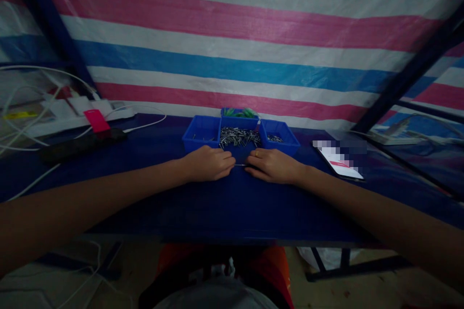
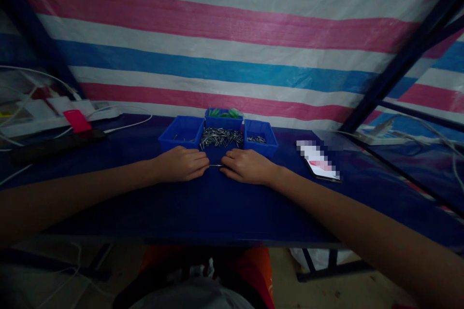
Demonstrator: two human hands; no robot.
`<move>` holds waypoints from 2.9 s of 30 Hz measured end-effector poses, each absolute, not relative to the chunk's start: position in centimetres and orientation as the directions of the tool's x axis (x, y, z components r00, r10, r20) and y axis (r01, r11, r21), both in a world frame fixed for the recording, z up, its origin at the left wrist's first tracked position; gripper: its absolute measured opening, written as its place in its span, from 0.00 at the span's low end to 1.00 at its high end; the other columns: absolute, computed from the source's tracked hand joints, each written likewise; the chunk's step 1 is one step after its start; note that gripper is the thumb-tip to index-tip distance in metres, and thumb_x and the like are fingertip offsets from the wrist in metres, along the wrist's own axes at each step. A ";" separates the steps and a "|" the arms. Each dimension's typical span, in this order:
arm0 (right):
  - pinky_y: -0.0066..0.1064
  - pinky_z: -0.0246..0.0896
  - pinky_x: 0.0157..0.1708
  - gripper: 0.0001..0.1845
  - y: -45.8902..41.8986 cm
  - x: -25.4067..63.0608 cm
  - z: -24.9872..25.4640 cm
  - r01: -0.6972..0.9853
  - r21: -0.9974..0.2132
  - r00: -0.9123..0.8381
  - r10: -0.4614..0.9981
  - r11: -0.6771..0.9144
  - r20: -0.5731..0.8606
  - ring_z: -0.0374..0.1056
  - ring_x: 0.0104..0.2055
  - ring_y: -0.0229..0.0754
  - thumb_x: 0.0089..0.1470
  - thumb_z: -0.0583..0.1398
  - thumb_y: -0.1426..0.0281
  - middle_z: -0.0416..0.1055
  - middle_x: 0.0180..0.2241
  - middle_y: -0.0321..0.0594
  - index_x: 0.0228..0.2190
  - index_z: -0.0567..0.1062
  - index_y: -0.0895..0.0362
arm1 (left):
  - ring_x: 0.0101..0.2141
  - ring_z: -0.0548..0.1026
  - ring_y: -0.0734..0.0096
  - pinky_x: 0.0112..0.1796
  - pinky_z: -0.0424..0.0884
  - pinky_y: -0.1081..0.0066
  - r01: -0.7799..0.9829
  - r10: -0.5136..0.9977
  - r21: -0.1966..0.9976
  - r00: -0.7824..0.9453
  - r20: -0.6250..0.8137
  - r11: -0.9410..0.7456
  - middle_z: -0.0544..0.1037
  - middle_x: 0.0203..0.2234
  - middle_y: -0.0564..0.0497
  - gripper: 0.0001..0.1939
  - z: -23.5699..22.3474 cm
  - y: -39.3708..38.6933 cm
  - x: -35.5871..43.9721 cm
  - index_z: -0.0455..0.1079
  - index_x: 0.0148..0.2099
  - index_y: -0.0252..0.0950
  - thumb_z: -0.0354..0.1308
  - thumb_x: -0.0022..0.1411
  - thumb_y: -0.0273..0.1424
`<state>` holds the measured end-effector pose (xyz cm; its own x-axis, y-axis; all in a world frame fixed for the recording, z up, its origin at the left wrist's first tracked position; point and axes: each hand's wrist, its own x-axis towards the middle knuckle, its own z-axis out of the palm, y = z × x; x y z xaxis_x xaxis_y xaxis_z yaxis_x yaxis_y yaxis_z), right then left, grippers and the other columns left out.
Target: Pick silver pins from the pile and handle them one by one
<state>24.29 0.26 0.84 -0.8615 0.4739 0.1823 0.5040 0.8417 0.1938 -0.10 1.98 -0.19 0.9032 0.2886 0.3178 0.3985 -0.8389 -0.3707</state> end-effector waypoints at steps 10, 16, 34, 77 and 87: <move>0.29 0.55 0.30 0.10 -0.5 22.2 2.4 0.643 0.006 -0.763 0.641 0.765 0.081 0.66 0.28 0.37 0.65 0.51 0.70 0.72 0.30 0.41 0.34 0.70 0.59 | 0.27 0.74 0.74 0.28 0.64 0.75 0.481 0.398 -0.150 0.834 0.383 -0.864 0.76 0.27 0.52 0.11 0.9 1.9 -0.1 0.69 0.36 0.34 0.46 0.68 0.29; 0.29 0.56 0.32 0.10 -0.2 22.6 1.8 0.657 -0.119 -0.727 0.667 0.744 0.164 0.66 0.29 0.38 0.66 0.50 0.70 0.71 0.29 0.40 0.35 0.69 0.58 | 0.31 0.75 0.73 0.32 0.66 0.74 0.510 0.459 -0.026 0.795 0.397 -0.860 0.78 0.31 0.52 0.11 0.3 1.4 -0.2 0.71 0.40 0.35 0.48 0.68 0.32; 0.27 0.55 0.30 0.12 -1.3 21.5 1.1 0.667 -0.324 -0.659 0.734 0.671 0.163 0.64 0.27 0.36 0.67 0.49 0.68 0.67 0.27 0.35 0.31 0.65 0.56 | 0.25 0.72 0.76 0.29 0.67 0.75 0.481 0.577 0.317 0.696 0.427 -0.817 0.77 0.27 0.54 0.08 0.7 0.8 0.8 0.73 0.38 0.34 0.53 0.65 0.30; 0.27 0.58 0.38 0.07 -12.2 20.1 -0.7 0.593 -0.673 -0.343 0.895 0.443 0.287 0.70 0.37 0.35 0.66 0.54 0.69 0.74 0.34 0.33 0.36 0.71 0.54 | 0.29 0.74 0.72 0.35 0.68 0.72 0.454 0.880 0.772 0.379 0.285 -0.445 0.79 0.30 0.54 0.09 -0.7 -9.8 1.6 0.74 0.38 0.39 0.54 0.63 0.35; 0.26 0.61 0.36 0.10 -12.2 20.6 -0.8 0.592 -0.687 -0.235 0.906 0.421 0.353 0.69 0.32 0.35 0.66 0.52 0.69 0.74 0.31 0.33 0.35 0.72 0.54 | 0.29 0.75 0.71 0.34 0.68 0.72 0.453 0.884 0.768 0.339 0.322 -0.453 0.79 0.29 0.53 0.13 -0.4 -10.2 1.5 0.74 0.37 0.38 0.50 0.66 0.36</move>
